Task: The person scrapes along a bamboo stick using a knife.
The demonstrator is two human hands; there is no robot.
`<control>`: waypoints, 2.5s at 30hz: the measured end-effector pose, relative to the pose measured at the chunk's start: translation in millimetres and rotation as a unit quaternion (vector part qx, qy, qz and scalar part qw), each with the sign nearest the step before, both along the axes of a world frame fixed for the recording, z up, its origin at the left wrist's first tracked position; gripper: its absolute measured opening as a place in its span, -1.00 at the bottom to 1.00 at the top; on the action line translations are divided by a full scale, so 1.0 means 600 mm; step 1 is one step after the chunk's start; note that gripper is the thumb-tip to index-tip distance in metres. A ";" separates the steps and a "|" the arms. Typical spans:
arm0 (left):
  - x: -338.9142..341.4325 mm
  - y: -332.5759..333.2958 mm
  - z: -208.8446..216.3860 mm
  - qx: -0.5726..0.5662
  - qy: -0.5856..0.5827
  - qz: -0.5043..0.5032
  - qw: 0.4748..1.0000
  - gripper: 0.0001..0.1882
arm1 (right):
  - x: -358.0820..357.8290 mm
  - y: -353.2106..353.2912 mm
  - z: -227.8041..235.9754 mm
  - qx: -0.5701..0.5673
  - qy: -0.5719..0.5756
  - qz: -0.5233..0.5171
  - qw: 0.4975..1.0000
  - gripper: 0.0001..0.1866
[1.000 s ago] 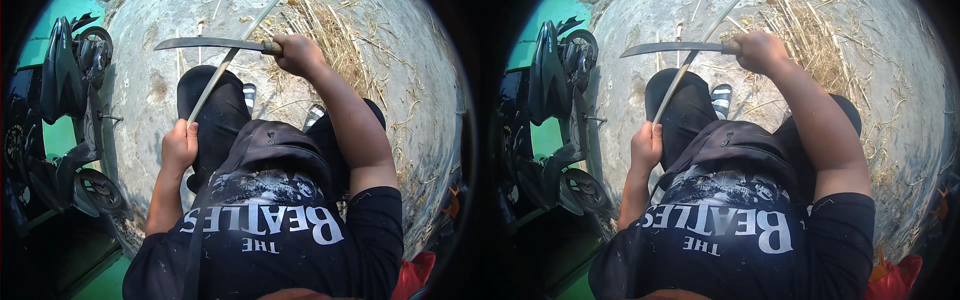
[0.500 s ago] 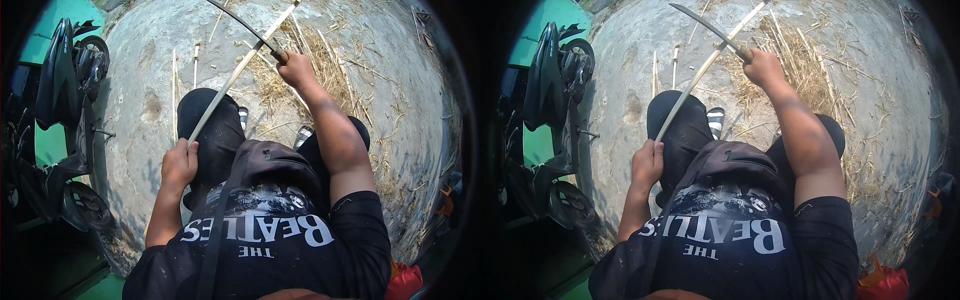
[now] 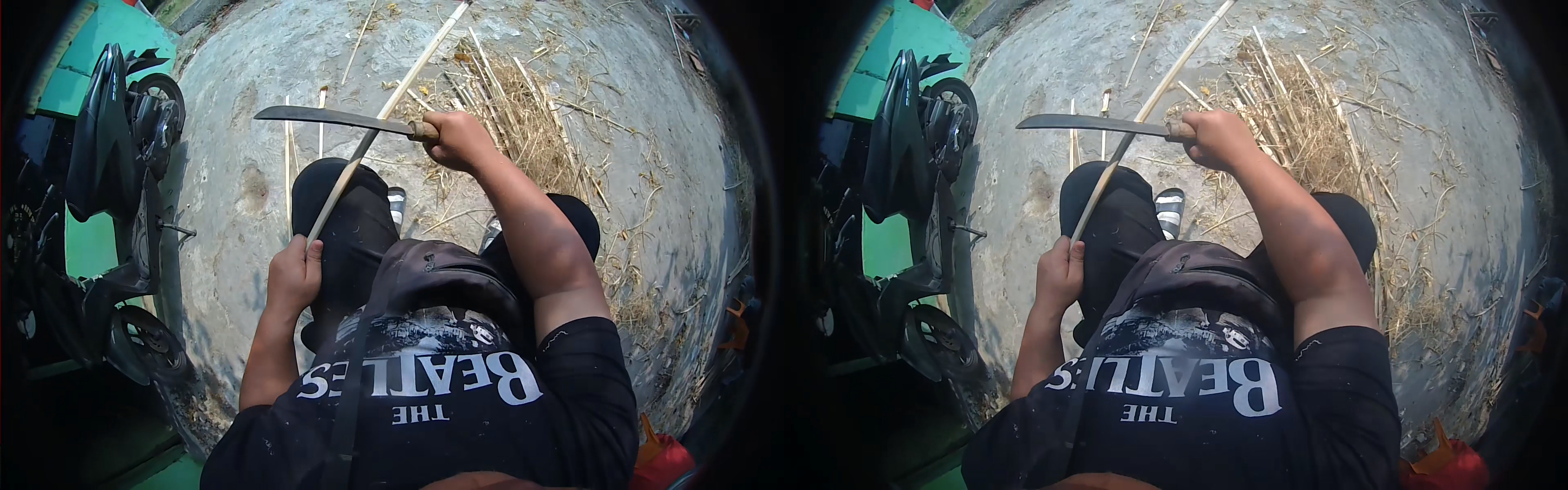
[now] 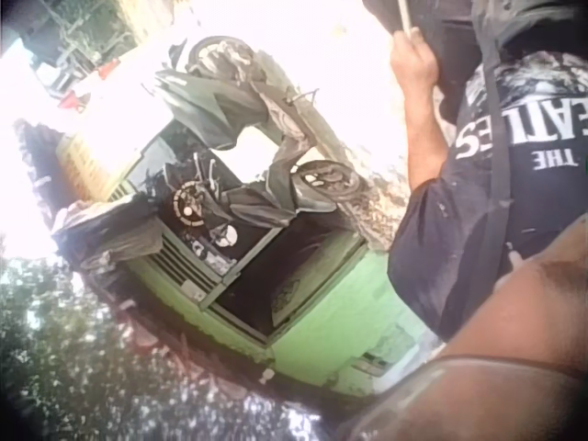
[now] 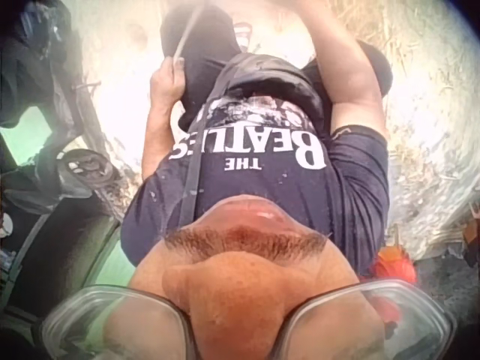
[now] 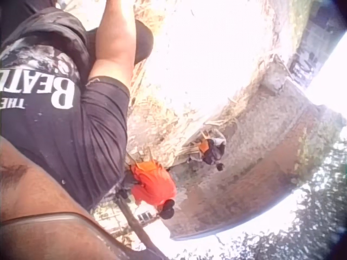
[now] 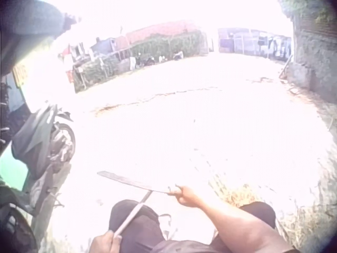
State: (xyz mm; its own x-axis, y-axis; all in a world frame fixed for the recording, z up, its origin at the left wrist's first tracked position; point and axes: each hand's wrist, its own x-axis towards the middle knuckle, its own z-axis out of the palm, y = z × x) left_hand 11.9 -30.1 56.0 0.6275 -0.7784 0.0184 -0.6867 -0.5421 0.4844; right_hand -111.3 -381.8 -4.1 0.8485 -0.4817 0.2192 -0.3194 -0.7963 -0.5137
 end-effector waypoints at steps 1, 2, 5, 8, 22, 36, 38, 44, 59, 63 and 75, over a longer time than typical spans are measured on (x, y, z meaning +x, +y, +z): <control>-0.002 -0.003 0.003 -0.002 -0.004 -0.001 1.000 -0.58 | 0.001 -0.002 -0.003 -0.002 -0.004 -0.001 1.000 -0.84; -0.006 -0.004 0.006 0.011 -0.002 0.008 1.000 -0.58 | 0.001 -0.004 -0.006 0.010 0.014 -0.015 1.000 -0.82; -0.005 0.005 0.001 0.018 -0.008 0.013 1.000 -0.58 | -0.002 0.015 0.004 0.048 -0.006 -0.006 0.999 -0.84; 0.000 0.009 -0.001 0.011 -0.018 0.001 1.000 -0.58 | 0.000 0.046 0.019 -0.022 -0.040 0.055 0.997 -0.89; -0.005 0.002 0.001 0.021 -0.021 0.013 0.999 -0.56 | -0.001 0.021 0.025 0.026 -0.009 -0.010 1.000 -0.83; 0.000 0.003 -0.001 0.023 -0.035 0.009 0.999 -0.56 | 0.005 0.005 0.008 0.024 -0.015 -0.059 0.998 -0.85; 0.003 0.005 -0.004 0.017 -0.018 0.008 1.000 -0.56 | 0.006 0.031 0.024 0.007 -0.021 -0.015 1.000 -0.85; -0.002 0.000 -0.002 0.002 -0.005 0.000 1.000 -0.56 | 0.006 0.011 0.028 -0.067 -0.023 0.009 0.997 -0.88; 0.000 0.003 -0.008 -0.014 -0.003 -0.007 1.000 -0.57 | 0.009 0.006 0.018 -0.062 -0.051 -0.005 0.997 -0.85; -0.002 -0.004 -0.002 0.007 -0.035 0.004 0.999 -0.55 | 0.000 -0.032 0.003 0.112 -0.006 -0.126 0.986 -0.79; 0.000 -0.002 -0.005 0.012 -0.019 0.014 1.000 -0.51 | 0.012 0.025 0.021 -0.103 -0.025 0.073 0.992 -0.87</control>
State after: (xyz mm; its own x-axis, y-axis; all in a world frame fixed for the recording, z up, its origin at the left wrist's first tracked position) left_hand 11.8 -31.6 52.8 0.6475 -0.7616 0.0248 -0.6893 -0.5715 0.4453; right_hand -103.8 -366.7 8.6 0.8913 -0.2960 0.3436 -0.1720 -0.9217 -0.3478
